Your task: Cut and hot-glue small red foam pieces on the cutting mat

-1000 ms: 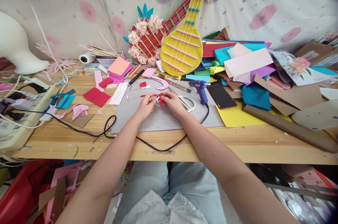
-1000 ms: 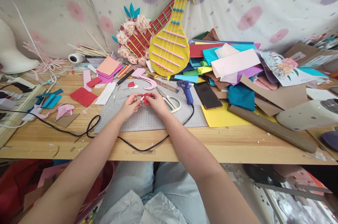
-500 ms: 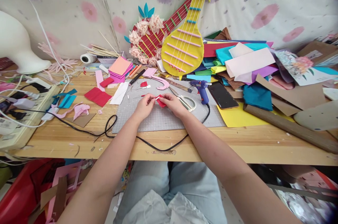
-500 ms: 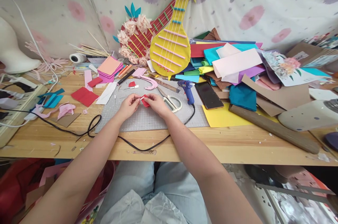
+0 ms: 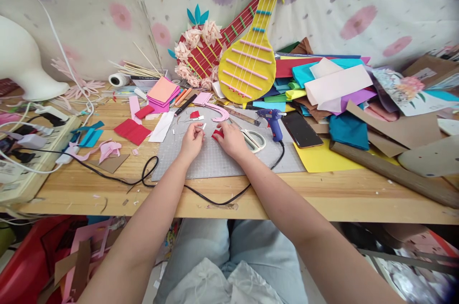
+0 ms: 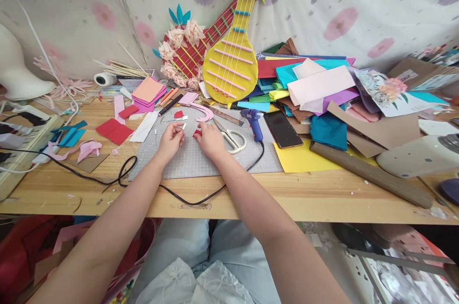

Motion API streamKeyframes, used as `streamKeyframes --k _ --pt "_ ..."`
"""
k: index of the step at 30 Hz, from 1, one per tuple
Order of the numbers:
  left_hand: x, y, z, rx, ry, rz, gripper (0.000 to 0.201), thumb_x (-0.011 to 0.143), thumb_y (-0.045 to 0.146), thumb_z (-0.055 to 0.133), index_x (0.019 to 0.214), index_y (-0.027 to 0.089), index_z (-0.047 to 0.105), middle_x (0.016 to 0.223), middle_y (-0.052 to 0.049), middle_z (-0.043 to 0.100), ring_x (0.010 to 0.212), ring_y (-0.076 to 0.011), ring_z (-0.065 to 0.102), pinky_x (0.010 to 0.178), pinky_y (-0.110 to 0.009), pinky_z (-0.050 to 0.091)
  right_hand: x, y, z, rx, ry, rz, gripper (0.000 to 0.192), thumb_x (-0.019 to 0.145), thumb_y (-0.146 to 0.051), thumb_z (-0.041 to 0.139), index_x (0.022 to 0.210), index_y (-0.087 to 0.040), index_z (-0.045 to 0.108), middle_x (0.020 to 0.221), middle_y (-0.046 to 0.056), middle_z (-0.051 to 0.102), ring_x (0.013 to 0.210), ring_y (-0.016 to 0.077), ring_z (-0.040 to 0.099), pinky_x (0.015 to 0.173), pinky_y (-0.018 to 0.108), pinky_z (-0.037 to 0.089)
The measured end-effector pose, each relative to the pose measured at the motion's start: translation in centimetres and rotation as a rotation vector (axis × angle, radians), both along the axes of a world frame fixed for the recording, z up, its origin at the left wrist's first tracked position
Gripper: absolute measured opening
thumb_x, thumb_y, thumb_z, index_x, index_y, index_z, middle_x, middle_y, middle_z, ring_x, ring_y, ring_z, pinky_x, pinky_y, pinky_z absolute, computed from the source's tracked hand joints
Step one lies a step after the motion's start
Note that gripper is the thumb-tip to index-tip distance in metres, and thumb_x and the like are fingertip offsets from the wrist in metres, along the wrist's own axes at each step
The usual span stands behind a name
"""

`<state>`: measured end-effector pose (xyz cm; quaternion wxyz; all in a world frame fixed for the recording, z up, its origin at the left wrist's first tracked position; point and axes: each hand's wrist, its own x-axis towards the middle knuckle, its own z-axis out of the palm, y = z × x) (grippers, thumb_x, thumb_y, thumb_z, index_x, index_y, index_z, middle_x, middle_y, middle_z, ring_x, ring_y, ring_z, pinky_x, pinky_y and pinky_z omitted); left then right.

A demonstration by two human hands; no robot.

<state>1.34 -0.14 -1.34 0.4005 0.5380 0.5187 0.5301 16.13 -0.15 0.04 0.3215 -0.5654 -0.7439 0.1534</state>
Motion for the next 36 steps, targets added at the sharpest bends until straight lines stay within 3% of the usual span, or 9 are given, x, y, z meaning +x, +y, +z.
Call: streamKeyframes --k 3,7,13,17,19,22,27,31,36 --pt "0.2 0.0 0.3 -0.063 -0.076 0.017 0.022 0.072 0.014 0.050 0.093 0.018 0.048 0.065 0.005 0.049 0.049 -0.0057 0.048 0.042 -0.017 0.033 0.1 0.6 0.1 0.088 -0.029 0.009 0.025 0.077 -0.028 0.055 0.100 -0.016 0.057 0.100 0.013 0.062 0.100 0.0270 0.049 0.088 0.040 0.036" --pt "0.1 0.0 0.3 -0.092 -0.095 0.050 0.024 0.071 0.016 0.056 0.095 0.017 0.052 0.067 0.003 0.052 0.050 -0.0058 0.052 0.040 -0.016 0.033 2.2 0.6 1.8 0.070 0.073 -0.037 0.027 0.079 -0.037 0.053 0.097 -0.018 0.059 0.101 0.010 0.063 0.095 0.0241 0.054 0.084 0.038 0.039" --pt "0.0 0.1 0.1 -0.095 -0.068 0.046 0.019 0.070 0.021 0.060 0.087 0.014 0.058 0.068 0.000 0.056 0.053 -0.0079 0.054 0.042 -0.018 0.041 12.9 -0.3 5.3 -0.476 -0.127 0.035 0.044 0.067 -0.062 0.056 0.059 -0.019 0.059 0.055 0.005 0.059 0.050 0.0152 0.053 0.051 0.029 0.040" --pt "0.5 -0.1 0.2 -0.088 -0.030 0.022 0.014 0.070 0.022 0.060 0.082 0.015 0.060 0.061 0.002 0.054 0.051 -0.0081 0.053 0.044 -0.020 0.044 17.7 0.8 3.7 -0.139 -0.171 -0.382 0.043 0.051 -0.061 0.069 0.055 -0.021 0.052 0.052 0.004 0.053 0.048 0.0152 0.048 0.050 0.031 0.039" --pt "0.6 -0.3 0.2 -0.081 -0.010 0.011 0.013 0.069 0.024 0.060 0.079 0.015 0.060 0.059 0.002 0.053 0.050 -0.0080 0.052 0.044 -0.019 0.044 17.6 1.7 2.1 -0.057 -0.117 -0.435 0.046 0.051 -0.061 0.068 0.065 -0.019 0.056 0.065 0.007 0.058 0.058 0.0176 0.053 0.056 0.032 0.042" --pt "0.6 -0.4 0.1 -0.061 0.014 0.008 0.013 0.069 0.026 0.061 0.076 0.016 0.059 0.061 0.002 0.054 0.050 -0.0082 0.053 0.043 -0.019 0.043 15.6 2.6 0.4 -0.170 -0.028 -0.404 0.045 0.062 -0.059 0.059 0.075 -0.016 0.061 0.070 0.008 0.061 0.067 0.0200 0.057 0.062 0.032 0.044" --pt "0.4 -0.4 -0.2 -0.060 0.068 0.006 0.013 0.069 0.027 0.060 0.076 0.016 0.059 0.061 0.002 0.054 0.048 -0.0084 0.052 0.043 -0.020 0.042 12.3 2.2 0.5 -0.067 0.226 -0.554 0.043 0.069 -0.053 0.054 0.083 -0.014 0.063 0.073 0.009 0.064 0.073 0.0222 0.059 0.067 0.034 0.045" --pt "0.4 -0.4 -0.2 -0.060 0.076 0.009 0.012 0.067 0.026 0.060 0.074 0.016 0.058 0.057 0.003 0.053 0.046 -0.0079 0.050 0.043 -0.020 0.042 10.2 0.4 1.7 -0.057 0.451 -0.340 0.047 0.068 -0.059 0.054 0.078 -0.014 0.062 0.063 0.005 0.061 0.056 0.0157 0.055 0.055 0.030 0.044" --pt "0.5 -0.4 0.0 -0.096 0.061 0.015 0.010 0.067 0.023 0.059 0.072 0.016 0.056 0.053 0.004 0.050 0.042 -0.0088 0.050 0.043 -0.022 0.042 7.5 -1.2 1.7 -0.167 0.416 -0.024 0.038 0.066 -0.055 0.060 0.069 -0.017 0.062 0.054 0.002 0.055 0.055 0.0156 0.053 0.053 0.029 0.043"
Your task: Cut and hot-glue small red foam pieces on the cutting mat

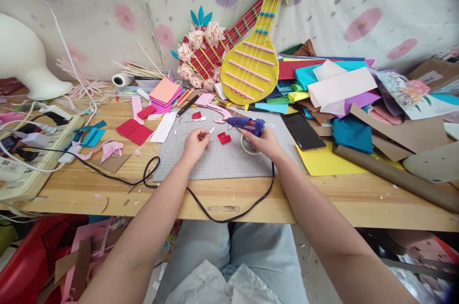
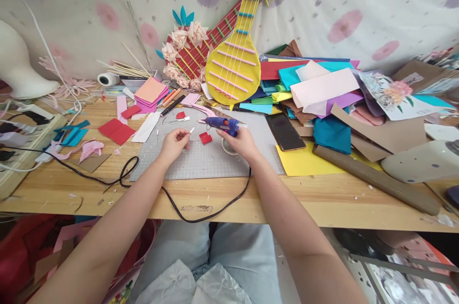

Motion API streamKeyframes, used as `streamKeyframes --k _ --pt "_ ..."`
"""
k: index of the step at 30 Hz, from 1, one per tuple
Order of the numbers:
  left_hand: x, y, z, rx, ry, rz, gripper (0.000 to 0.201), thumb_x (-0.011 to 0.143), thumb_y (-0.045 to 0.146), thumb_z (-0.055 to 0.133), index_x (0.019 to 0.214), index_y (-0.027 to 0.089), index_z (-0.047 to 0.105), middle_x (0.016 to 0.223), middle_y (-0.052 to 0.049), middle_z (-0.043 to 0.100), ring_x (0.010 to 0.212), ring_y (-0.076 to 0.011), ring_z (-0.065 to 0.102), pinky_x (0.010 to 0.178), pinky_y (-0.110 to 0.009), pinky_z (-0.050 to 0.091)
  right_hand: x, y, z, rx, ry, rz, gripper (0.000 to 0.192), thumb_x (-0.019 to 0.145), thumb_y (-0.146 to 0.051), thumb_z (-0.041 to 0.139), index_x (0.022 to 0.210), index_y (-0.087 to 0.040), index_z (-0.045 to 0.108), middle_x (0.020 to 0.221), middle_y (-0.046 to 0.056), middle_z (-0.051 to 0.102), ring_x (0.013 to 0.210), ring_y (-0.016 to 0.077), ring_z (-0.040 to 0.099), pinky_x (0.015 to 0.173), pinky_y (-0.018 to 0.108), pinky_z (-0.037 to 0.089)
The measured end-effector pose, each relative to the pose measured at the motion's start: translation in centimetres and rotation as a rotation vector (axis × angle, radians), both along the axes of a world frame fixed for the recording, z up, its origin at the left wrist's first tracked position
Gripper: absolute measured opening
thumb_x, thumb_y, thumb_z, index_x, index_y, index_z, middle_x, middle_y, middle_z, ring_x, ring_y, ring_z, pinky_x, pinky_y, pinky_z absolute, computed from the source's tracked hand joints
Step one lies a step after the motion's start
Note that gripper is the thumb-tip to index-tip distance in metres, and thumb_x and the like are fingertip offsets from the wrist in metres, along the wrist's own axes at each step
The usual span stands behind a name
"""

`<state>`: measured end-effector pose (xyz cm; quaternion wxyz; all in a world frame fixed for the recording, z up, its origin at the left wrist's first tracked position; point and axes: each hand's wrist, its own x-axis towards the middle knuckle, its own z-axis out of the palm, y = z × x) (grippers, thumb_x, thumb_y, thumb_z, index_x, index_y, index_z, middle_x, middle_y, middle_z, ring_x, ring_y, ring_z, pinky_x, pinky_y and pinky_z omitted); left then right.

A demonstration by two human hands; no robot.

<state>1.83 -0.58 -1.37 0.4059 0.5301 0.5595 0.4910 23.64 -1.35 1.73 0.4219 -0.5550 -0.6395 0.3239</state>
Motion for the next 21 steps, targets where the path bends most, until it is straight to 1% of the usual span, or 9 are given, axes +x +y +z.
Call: streamKeyframes --k 2,4,8,13,17,21 --pt "0.0 0.0 0.1 -0.019 0.001 0.013 0.010 0.067 0.023 0.059 0.072 0.016 0.055 0.052 0.004 0.051 0.040 -0.0098 0.051 0.043 -0.023 0.041 -0.7 -0.1 -0.4 0.001 0.009 0.061 0.037 0.068 -0.054 0.058 0.068 -0.018 0.062 0.056 0.002 0.057 0.058 0.0160 0.054 0.055 0.029 0.043" --pt "0.1 0.0 0.2 -0.035 0.004 0.026 0.009 0.068 0.022 0.059 0.072 0.016 0.054 0.053 0.004 0.052 0.039 -0.0105 0.053 0.043 -0.023 0.040 -1.0 0.0 -0.7 -0.003 -0.002 0.081 0.037 0.069 -0.054 0.058 0.069 -0.018 0.063 0.059 0.003 0.059 0.059 0.0163 0.055 0.058 0.029 0.044" --pt "0.2 0.0 0.4 -0.060 -0.001 0.030 0.008 0.069 0.020 0.058 0.073 0.015 0.054 0.053 0.004 0.052 0.039 -0.0097 0.054 0.043 -0.022 0.041 -1.5 -0.1 -1.0 0.028 -0.120 0.082 0.041 0.068 -0.057 0.058 0.083 -0.019 0.068 0.063 0.002 0.062 0.063 0.0176 0.057 0.059 0.028 0.043" --pt "0.3 0.1 0.5 -0.091 -0.015 0.035 0.007 0.071 0.020 0.056 0.075 0.014 0.055 0.051 0.005 0.051 0.039 -0.0099 0.054 0.043 -0.022 0.043 -2.2 -0.6 -0.6 0.084 -0.328 0.065 0.047 0.070 -0.060 0.055 0.090 -0.019 0.068 0.071 0.003 0.066 0.066 0.0171 0.059 0.058 0.025 0.040" --pt "0.3 0.1 0.5 -0.097 -0.035 0.040 0.006 0.072 0.019 0.055 0.075 0.014 0.055 0.051 0.005 0.050 0.039 -0.0096 0.054 0.042 -0.022 0.045 -2.4 -0.7 -0.4 0.114 -0.371 0.079 0.047 0.071 -0.061 0.053 0.092 -0.021 0.068 0.077 0.004 0.068 0.068 0.0166 0.059 0.058 0.024 0.039" --pt "0.3 0.1 0.4 -0.097 -0.030 0.038 0.006 0.072 0.018 0.055 0.075 0.014 0.055 0.051 0.005 0.050 0.038 -0.0098 0.054 0.042 -0.022 0.044 -2.4 -0.8 -0.4 0.121 -0.395 0.087 0.046 0.072 -0.062 0.052 0.089 -0.022 0.068 0.076 0.004 0.068 0.067 0.0164 0.059 0.056 0.024 0.037"
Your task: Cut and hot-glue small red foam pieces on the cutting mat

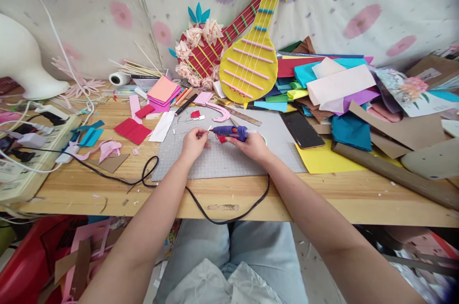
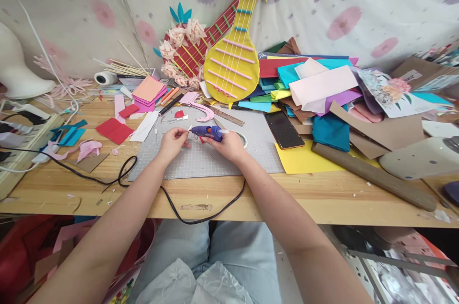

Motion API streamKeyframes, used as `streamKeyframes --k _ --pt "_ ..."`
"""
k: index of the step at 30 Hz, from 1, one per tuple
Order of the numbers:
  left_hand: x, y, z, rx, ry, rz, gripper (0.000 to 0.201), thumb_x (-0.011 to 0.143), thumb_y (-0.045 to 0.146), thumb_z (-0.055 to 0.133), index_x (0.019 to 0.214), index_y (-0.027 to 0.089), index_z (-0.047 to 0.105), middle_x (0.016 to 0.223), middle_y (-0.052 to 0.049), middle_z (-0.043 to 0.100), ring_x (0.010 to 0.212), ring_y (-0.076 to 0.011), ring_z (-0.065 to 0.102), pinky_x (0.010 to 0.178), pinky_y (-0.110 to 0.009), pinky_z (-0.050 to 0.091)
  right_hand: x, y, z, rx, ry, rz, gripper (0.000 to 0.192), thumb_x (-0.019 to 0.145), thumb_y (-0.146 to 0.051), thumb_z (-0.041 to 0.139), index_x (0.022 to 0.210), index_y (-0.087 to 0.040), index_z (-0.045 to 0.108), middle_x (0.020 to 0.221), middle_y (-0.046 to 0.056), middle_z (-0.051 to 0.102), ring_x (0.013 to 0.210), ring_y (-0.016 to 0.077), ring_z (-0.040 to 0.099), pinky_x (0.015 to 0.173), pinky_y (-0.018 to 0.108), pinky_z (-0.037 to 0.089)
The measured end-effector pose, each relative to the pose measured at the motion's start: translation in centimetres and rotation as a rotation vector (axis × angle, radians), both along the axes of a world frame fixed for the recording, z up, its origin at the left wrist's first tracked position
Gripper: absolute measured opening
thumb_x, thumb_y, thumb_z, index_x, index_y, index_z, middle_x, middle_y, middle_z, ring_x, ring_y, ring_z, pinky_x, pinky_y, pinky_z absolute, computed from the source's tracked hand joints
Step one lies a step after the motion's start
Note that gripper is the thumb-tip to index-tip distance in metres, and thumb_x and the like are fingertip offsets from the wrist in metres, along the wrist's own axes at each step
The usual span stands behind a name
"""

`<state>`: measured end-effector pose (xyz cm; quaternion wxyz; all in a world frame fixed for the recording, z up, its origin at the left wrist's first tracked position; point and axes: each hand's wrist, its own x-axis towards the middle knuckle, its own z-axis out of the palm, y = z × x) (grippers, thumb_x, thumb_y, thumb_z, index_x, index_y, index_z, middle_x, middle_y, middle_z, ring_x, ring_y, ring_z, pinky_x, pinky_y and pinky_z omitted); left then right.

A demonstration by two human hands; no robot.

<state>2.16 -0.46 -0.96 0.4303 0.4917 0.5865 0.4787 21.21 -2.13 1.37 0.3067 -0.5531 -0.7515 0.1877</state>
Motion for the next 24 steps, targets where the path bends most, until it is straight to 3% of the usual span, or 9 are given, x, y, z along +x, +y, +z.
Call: streamKeyframes --k 24 --pt "0.01 0.07 -0.11 0.009 -0.019 0.009 0.005 0.071 0.017 0.055 0.074 0.014 0.055 0.052 0.005 0.049 0.040 -0.0087 0.052 0.042 -0.023 0.048 0.00 0.02 -0.03 0.023 -0.009 0.026 0.044 0.073 -0.061 0.052 0.086 -0.022 0.067 0.076 0.003 0.067 0.065 0.0159 0.058 0.056 0.024 0.038"
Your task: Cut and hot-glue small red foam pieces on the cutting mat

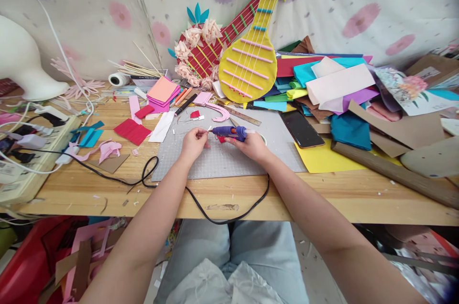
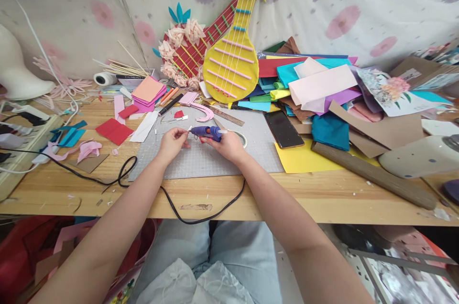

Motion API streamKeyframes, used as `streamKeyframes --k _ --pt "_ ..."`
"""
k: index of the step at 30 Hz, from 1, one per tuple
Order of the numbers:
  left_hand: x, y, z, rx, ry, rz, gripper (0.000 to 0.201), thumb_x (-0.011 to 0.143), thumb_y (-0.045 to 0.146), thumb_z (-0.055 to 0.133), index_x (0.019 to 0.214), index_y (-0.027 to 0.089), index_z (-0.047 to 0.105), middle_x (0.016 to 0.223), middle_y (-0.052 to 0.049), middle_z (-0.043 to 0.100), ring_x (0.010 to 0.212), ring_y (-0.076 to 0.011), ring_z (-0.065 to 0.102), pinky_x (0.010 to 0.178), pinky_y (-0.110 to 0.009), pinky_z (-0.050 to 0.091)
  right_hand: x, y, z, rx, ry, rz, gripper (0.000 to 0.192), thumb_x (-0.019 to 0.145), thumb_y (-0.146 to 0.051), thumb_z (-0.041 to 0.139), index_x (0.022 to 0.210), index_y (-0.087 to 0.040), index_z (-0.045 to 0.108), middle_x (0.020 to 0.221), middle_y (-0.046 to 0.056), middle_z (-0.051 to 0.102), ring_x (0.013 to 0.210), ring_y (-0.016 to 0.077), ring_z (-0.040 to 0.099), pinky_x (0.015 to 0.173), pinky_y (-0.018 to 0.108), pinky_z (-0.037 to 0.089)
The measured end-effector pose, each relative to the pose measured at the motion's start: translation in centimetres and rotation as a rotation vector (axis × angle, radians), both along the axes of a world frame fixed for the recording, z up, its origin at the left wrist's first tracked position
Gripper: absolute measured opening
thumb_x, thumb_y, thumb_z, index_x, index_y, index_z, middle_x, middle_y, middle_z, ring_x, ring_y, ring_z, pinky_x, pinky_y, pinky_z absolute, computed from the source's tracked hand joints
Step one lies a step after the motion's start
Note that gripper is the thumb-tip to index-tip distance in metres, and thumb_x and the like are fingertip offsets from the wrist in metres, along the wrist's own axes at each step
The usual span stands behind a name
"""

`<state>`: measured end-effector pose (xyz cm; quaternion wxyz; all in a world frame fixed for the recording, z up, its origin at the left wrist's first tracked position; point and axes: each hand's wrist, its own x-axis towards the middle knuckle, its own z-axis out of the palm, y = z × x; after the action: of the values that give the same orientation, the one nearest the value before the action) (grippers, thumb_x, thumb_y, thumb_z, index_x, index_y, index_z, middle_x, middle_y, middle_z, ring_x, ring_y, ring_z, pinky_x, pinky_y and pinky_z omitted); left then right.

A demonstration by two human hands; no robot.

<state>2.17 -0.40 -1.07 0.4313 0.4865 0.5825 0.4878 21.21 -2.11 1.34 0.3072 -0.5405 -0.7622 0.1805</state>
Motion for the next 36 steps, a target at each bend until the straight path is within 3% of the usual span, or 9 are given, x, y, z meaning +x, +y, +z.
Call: streamKeyframes --k 12,20,36 --pt "-0.07 0.10 -0.23 0.003 -0.008 -0.017 0.008 0.068 0.020 0.060 0.073 0.014 0.056 0.050 0.005 0.049 0.041 -0.0080 0.051 0.044 -0.023 0.047 0.30 0.14 0.19 -0.008 0.008 -0.024 0.044 0.074 -0.057 0.053 0.090 -0.019 0.067 0.078 0.005 0.067 0.068 0.0168 0.058 0.060 0.025 0.040" --pt "-0.08 0.01 -0.08 -0.017 0.007 -0.023 0.007 0.069 0.020 0.059 0.073 0.014 0.056 0.049 0.005 0.050 0.041 -0.0087 0.051 0.045 -0.023 0.047 0.51 0.38 -0.07 -0.001 0.021 -0.047 0.045 0.076 -0.055 0.052 0.102 -0.020 0.066 0.090 0.006 0.068 0.082 0.0208 0.061 0.070 0.029 0.044" --pt "-0.03 0.09 -0.18 0.005 0.003 -0.033 0.008 0.069 0.020 0.057 0.073 0.014 0.056 0.049 0.005 0.048 0.041 -0.0086 0.051 0.044 -0.024 0.049 0.32 0.03 0.39 -0.006 0.012 0.014 0.041 0.074 -0.056 0.053 0.088 -0.020 0.068 0.078 0.004 0.067 0.069 0.0165 0.059 0.060 0.025 0.040"
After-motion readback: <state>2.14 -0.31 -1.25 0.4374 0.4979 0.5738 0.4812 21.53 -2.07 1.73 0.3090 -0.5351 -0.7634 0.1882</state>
